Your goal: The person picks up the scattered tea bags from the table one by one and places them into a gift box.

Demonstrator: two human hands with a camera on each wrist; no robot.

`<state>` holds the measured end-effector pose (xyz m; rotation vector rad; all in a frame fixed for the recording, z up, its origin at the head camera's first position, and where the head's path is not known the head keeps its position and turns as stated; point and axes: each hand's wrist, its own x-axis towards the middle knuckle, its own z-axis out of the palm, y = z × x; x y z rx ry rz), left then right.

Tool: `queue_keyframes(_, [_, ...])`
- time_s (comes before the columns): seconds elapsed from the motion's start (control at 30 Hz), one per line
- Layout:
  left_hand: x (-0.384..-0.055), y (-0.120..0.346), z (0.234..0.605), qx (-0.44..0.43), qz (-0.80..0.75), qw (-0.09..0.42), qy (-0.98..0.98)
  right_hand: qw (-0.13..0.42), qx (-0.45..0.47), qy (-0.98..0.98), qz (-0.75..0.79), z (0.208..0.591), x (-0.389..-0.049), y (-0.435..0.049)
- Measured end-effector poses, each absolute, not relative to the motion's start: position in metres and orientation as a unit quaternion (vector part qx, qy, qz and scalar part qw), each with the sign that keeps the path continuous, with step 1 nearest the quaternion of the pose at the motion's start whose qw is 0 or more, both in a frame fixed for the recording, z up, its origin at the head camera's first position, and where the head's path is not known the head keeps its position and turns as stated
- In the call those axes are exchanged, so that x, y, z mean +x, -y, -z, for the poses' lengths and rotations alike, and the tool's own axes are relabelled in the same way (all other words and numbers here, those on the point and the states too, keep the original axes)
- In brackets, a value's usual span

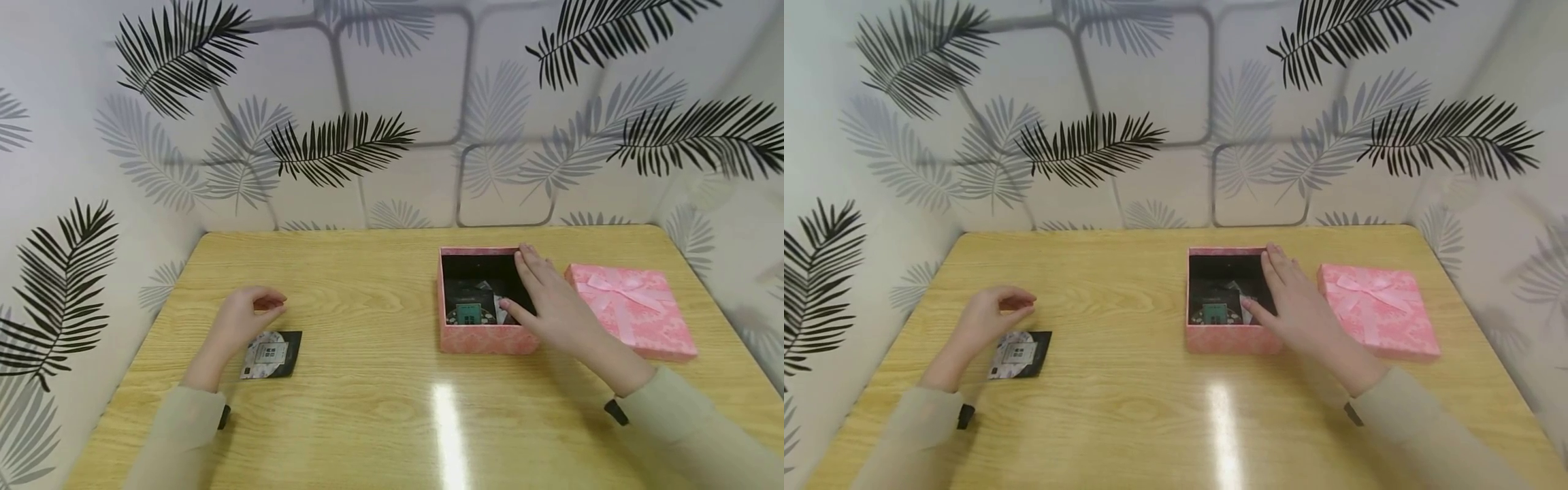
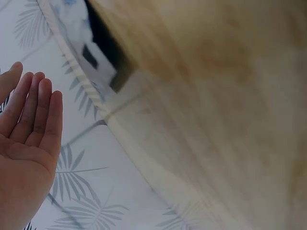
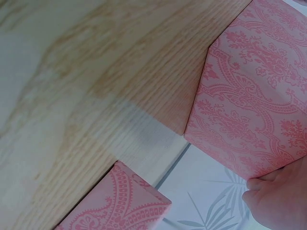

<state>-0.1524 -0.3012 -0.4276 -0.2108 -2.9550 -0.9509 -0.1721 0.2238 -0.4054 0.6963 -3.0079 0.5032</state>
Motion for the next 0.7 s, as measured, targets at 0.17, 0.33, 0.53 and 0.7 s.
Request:
queue_keyframes(0.17, [-0.151, 0.307, 0.430, -0.066, 0.309, -0.004, 0.949, 0.007, 0.221, 0.962, -0.157, 0.405, -0.173, -0.223])
queue_keyframes(0.33, [-0.150, 0.312, 0.432, -0.077, 0.312, -0.017, 0.947, 0.003, 0.219, 0.962, -0.160, 0.405, -0.173, -0.223])
queue_keyframes(0.53, [-0.147, 0.315, 0.435, -0.099, 0.301, -0.021, 0.948, 0.004, 0.220, 0.962, -0.160, 0.406, -0.173, -0.224])
queue_keyframes(0.7, [-0.137, 0.319, 0.435, -0.110, 0.278, -0.040, 0.953, 0.006, 0.220, 0.963, -0.157, 0.406, -0.172, -0.225])
